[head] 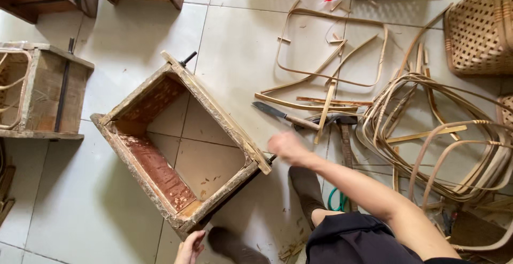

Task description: The person sits on the floor fitting a woven bamboo sheet inside a wooden basket frame, bending and tucking a flexible bamboo strip around the rim to secure the woven liner, then trimming excess material with scissors. They reposition the frame repeatedly while pressing the liner edges into place.

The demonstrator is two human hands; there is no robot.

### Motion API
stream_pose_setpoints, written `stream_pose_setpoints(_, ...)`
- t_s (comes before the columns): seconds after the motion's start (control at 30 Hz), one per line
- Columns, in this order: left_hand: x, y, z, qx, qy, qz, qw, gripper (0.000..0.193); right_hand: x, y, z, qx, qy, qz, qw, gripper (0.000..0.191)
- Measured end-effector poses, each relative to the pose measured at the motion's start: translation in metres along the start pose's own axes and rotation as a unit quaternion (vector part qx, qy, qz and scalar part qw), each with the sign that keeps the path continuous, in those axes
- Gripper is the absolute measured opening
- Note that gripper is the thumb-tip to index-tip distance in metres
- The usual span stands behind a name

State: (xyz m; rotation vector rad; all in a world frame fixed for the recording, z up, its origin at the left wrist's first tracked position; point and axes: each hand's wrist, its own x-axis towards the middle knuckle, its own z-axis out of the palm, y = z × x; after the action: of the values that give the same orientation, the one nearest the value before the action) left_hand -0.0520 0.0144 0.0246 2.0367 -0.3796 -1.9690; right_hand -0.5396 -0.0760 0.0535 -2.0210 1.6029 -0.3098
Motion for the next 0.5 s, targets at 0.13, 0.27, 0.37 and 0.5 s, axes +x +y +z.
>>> stream_pose_setpoints(0.13,0.009,0.003,-0.009,-0.011,0.003,0.012,1.000,0.046,-0.022,0.046,-0.006,-0.163,0.166,0.063,0.971,0.022)
stream_pose_setpoints(0.27,0.023,0.013,-0.024,0.012,-0.005,-0.002,1.000,0.055,-0.017,0.062,-0.006,-0.308,0.131,0.030,0.942,0.023)
stream_pose_setpoints(0.37,0.033,0.025,-0.034,0.004,-0.010,-0.054,0.998,0.068,-0.002,0.069,-0.011,-0.290,0.101,0.003,0.952,0.024)
stream_pose_setpoints(0.5,0.045,0.037,-0.037,-0.027,-0.027,-0.063,0.997,0.081,0.003,0.062,-0.007,-0.121,0.126,-0.093,0.980,0.025)
